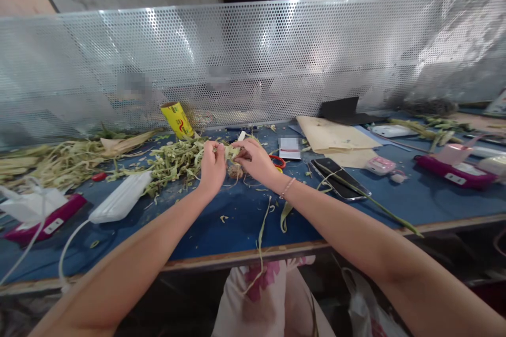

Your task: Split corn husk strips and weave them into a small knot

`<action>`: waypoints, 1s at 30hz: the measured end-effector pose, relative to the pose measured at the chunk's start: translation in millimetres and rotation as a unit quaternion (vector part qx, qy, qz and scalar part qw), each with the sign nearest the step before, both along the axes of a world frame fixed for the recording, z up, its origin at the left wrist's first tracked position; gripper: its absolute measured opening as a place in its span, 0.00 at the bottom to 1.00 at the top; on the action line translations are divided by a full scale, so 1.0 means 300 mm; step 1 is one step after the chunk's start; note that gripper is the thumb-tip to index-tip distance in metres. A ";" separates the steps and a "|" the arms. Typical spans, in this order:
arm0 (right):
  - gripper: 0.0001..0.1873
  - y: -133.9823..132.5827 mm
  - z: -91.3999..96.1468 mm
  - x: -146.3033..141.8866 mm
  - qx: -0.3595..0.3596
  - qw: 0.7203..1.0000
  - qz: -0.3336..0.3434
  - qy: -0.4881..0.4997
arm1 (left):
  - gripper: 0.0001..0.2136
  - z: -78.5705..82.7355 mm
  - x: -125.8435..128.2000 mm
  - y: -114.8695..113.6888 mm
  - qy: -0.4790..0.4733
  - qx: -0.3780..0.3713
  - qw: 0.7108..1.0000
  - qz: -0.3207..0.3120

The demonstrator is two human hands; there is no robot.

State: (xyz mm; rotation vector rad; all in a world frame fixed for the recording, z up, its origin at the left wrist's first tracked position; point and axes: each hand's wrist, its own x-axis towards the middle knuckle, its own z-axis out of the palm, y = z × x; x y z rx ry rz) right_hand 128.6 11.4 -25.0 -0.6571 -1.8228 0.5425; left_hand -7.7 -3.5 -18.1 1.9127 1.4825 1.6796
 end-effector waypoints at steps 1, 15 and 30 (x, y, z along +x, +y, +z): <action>0.16 0.002 0.000 0.003 0.009 1.000 -0.010 -0.004 | 0.11 0.001 -0.001 0.001 0.001 -0.009 1.000 -0.001; 0.25 -0.016 0.026 0.035 0.151 0.977 -0.062 -0.138 | 0.15 0.020 -0.006 -0.012 -0.069 -0.005 0.997 -0.021; 0.23 0.027 0.037 0.057 0.115 0.976 -0.096 -0.155 | 0.11 0.016 -0.009 0.013 -0.042 -0.014 0.999 0.000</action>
